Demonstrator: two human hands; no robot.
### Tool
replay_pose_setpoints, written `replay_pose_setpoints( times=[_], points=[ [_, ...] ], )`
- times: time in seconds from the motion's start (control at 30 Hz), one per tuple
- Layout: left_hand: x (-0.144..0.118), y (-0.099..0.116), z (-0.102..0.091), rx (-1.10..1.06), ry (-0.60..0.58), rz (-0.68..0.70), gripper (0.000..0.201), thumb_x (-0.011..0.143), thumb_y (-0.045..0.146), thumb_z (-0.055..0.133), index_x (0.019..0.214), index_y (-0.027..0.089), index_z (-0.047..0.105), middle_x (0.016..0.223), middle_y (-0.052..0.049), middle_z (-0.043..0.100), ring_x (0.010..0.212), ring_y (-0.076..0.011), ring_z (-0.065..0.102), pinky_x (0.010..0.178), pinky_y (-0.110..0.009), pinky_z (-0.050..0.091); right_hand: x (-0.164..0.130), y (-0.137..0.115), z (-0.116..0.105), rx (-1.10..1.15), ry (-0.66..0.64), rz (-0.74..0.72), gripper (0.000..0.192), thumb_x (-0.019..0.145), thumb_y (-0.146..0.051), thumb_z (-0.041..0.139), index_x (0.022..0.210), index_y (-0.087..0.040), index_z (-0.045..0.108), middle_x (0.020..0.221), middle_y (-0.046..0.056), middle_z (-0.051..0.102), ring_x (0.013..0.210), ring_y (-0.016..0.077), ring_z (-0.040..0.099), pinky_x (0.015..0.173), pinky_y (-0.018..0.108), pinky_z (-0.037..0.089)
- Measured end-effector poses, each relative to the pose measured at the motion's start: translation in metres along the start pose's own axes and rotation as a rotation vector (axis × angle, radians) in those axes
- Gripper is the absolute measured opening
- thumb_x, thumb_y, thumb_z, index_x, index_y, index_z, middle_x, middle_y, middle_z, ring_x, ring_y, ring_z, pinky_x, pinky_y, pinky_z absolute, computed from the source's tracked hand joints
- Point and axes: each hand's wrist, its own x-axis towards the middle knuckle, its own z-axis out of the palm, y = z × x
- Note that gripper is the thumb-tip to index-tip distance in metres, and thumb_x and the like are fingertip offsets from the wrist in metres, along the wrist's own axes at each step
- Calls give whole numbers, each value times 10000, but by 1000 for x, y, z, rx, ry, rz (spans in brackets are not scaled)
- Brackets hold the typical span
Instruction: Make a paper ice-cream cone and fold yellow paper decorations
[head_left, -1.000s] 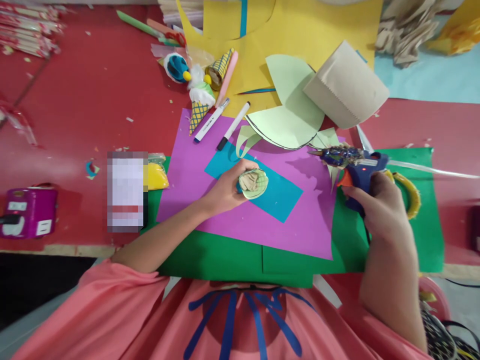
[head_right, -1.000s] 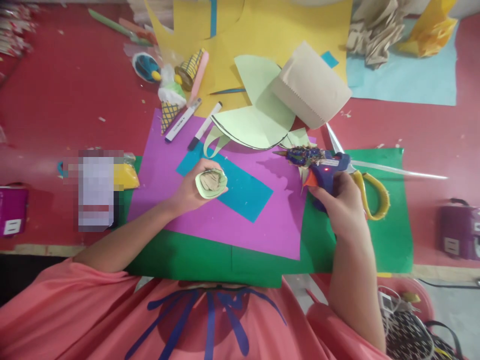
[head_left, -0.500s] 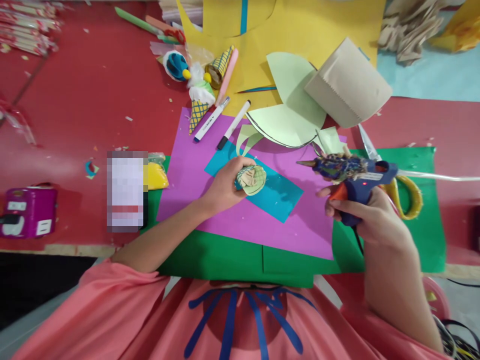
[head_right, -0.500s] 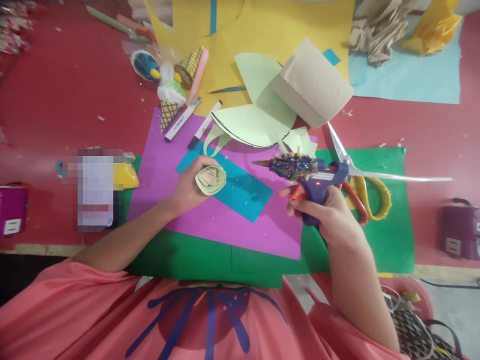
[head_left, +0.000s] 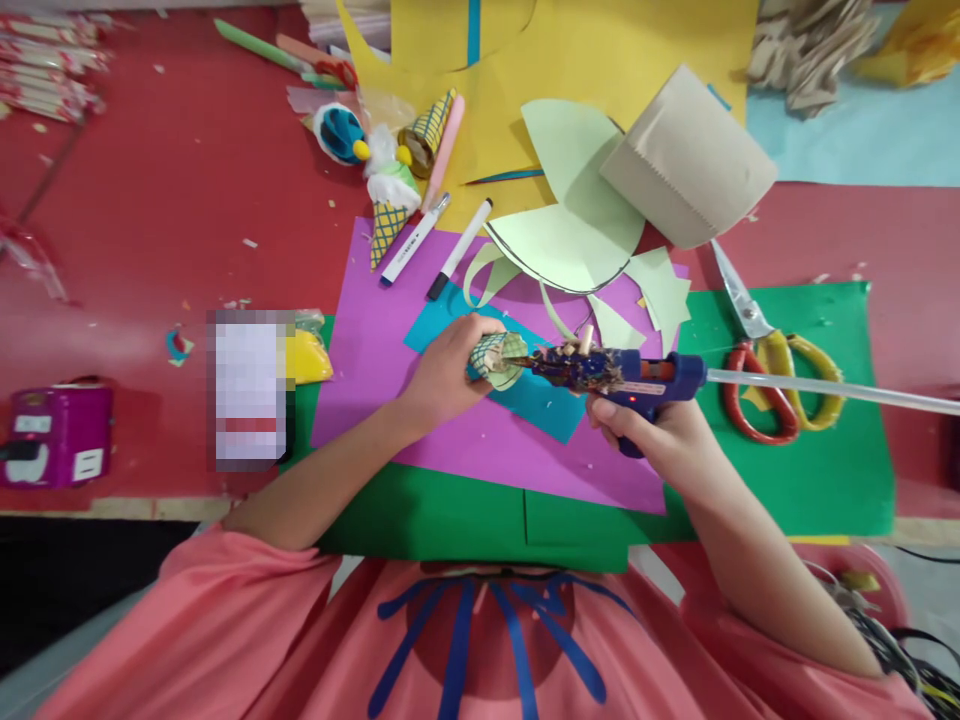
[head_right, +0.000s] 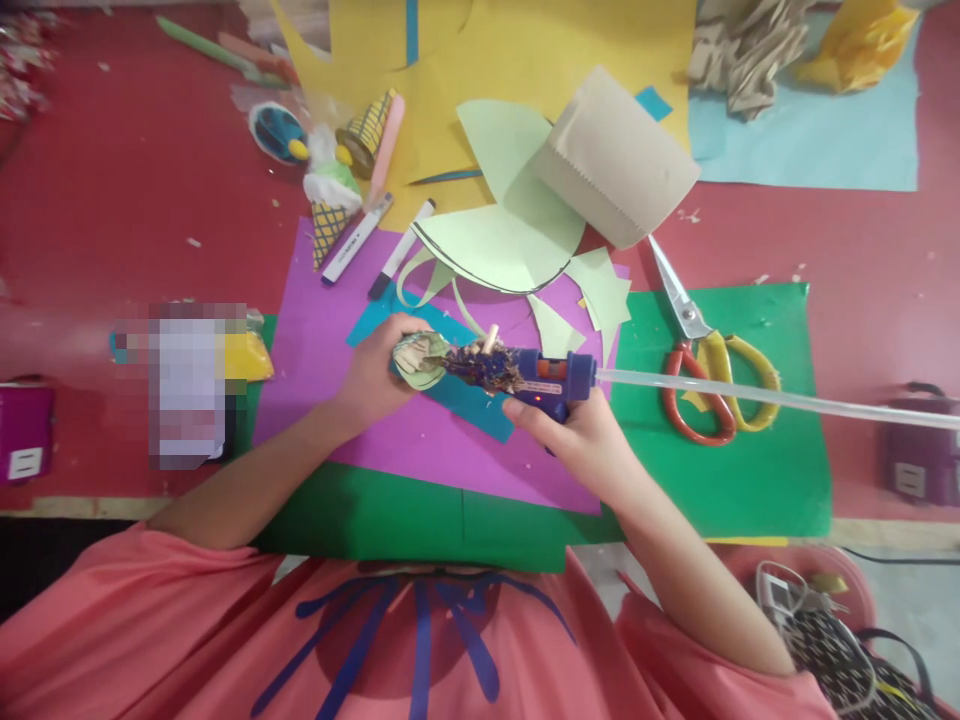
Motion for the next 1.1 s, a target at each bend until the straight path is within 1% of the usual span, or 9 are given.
replay_pose_setpoints(
  times=[0.07,0.23,0.37,0.5,0.63,0.7,0.83,1.0,1.1],
  points=[
    [0,0,0,6,6,15,359,722,138,625,1042,241,501,964,-38,662,901,-203,657,740,-309,534,1,-1,3,-21,3,-31,249,823,-412,653,784,-168,616,536,-36,527,473,93,464,455,232,378],
    [0,0,-1,-6,13,22,343,727,136,617,1039,236,516,954,-29,654,894,-194,643,746,-311,534,3,-1,6,-52,39,-70,245,811,-408,659,791,-163,652,506,-39,510,456,96,437,430,233,366],
    [0,0,-1,-12,11,12,323,738,144,616,1033,237,522,946,-22,648,880,-190,637,736,-306,529,2,-3,5,-61,44,-74,241,810,-392,667,855,-156,685,542,-26,550,476,103,463,450,236,381],
    [0,0,-2,-12,15,13,354,718,130,640,1036,234,523,948,-27,651,876,-188,636,735,-301,526,1,-4,5,-54,24,-89,248,816,-373,667,923,-152,701,625,-11,617,485,92,470,465,233,391],
    [0,1,-2,7,-7,9,370,720,131,651,1049,232,517,965,-28,650,889,-190,634,744,-308,529,0,-3,6,-29,20,-72,258,805,-393,689,891,-150,709,718,11,670,533,92,505,495,230,417],
    [1,1,-3,15,-3,24,374,716,126,655,1046,232,513,959,-24,649,882,-188,634,736,-304,529,1,-3,6,-19,16,-58,265,801,-401,694,879,-148,709,701,11,664,539,96,512,495,230,419],
    [1,0,-3,16,7,75,362,719,112,645,1033,232,510,938,-21,647,860,-182,635,710,-288,523,4,-4,7,-26,4,-85,246,810,-380,684,871,-142,695,633,-7,619,491,82,468,486,229,409],
    [1,0,-2,-8,-11,25,343,730,117,630,1031,236,516,960,-22,646,903,-192,639,766,-305,522,6,-2,8,-8,-33,-93,239,826,-381,659,806,-143,661,603,-9,593,479,80,460,466,223,400],
    [0,0,-2,-10,-18,17,347,727,125,637,1033,238,518,965,-18,645,913,-191,638,776,-304,522,5,-2,9,-10,-32,-94,245,824,-382,658,838,-137,669,611,-6,600,474,79,458,457,220,397]
  ],
)
